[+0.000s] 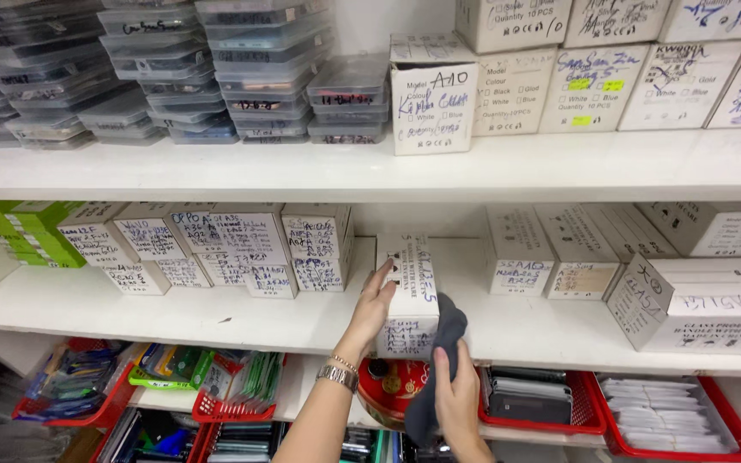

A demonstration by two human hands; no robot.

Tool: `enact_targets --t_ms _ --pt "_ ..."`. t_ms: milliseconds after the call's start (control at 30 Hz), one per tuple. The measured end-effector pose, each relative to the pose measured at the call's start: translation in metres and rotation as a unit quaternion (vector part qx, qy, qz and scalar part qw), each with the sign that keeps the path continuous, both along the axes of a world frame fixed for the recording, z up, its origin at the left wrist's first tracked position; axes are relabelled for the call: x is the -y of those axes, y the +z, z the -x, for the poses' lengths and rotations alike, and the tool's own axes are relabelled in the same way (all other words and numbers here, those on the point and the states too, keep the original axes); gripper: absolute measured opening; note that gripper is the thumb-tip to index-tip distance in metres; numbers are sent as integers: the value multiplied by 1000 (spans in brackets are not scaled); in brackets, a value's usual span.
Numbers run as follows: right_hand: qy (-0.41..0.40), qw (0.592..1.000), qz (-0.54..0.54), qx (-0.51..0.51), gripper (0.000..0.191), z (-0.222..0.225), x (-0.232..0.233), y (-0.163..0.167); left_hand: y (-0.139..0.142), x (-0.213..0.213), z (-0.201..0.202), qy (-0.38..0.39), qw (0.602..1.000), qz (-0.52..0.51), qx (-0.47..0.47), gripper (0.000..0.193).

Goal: The person wipes white retail boxes labeled with phone model details and the shelf surface using a dark cloth. They lift and turn each box to wipe its sides, then place it back on the shelf and wipe the empty shelf space before moving to the next box.

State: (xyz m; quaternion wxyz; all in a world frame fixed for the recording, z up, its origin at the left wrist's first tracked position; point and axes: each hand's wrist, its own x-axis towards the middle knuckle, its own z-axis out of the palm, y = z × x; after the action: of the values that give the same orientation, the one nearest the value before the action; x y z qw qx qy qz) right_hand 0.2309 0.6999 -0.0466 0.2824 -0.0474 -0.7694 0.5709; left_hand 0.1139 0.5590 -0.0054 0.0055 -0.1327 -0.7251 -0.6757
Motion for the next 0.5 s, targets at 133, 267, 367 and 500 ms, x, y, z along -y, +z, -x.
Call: enact_targets --t_ms 133,267,367,500 --pt "-65 947 -258 -181 52 19 20 0 2 2 10 -11 1000 -15 24 61" --pt "-110 908 -370 -165 66 29 31 -21 11 10 6 -36 999 5 -1 63" --pt "-1 998 -56 23 60 23 14 -51 12 9 -20 -1 998 -55 -2 67" --pt "29 975 221 6 68 37 -16 -65 -1 1 -60 162 986 36 -20 70"
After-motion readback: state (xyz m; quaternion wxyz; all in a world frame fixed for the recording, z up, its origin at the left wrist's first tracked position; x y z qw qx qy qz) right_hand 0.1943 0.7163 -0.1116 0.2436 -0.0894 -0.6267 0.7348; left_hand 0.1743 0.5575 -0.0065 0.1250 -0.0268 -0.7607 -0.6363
